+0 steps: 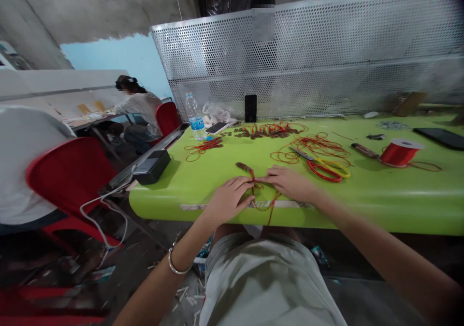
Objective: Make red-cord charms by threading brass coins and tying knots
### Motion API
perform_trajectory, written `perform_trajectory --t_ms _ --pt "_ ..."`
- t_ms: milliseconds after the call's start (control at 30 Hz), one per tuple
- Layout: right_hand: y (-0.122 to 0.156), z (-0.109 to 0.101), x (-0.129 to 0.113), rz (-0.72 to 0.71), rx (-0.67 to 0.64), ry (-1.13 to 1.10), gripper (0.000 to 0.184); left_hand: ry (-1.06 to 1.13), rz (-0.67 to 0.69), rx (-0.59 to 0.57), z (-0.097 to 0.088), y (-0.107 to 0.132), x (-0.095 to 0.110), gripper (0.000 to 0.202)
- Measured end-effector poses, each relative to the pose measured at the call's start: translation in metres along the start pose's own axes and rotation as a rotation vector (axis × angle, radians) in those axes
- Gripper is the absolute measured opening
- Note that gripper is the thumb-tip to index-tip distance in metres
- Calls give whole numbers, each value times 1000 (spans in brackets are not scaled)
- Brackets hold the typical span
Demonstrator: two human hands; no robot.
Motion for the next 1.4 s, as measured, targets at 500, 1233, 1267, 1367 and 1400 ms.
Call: perform_trajectory --t_ms 500,1233,1267,1367,1400 --pt "-3 -3 -6 79 33 -72 40 27 -42 65 -1 -6 0 28" --pt "5 -5 -17 267 81 -161 31 -92 64 42 -2 -7 3 16" --pt "7 -4 -19 270 84 -152 31 -88 71 46 -2 -6 4 16" --pt "13 -4 -22 283 114 -147 32 -41 60 67 -1 -4 5 13" --pt "15 -4 -23 288 121 -144 33 -16 47 76 -1 -3 5 11"
Point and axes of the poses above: each hand's wrist, its own y-axis away from the middle knuckle, its own z-axis out of the palm, x = y × z, the point moved 4 cm from there along -y, towards the middle knuckle, and after that the axes turned 13 degrees about y, right-handed, at the moved point
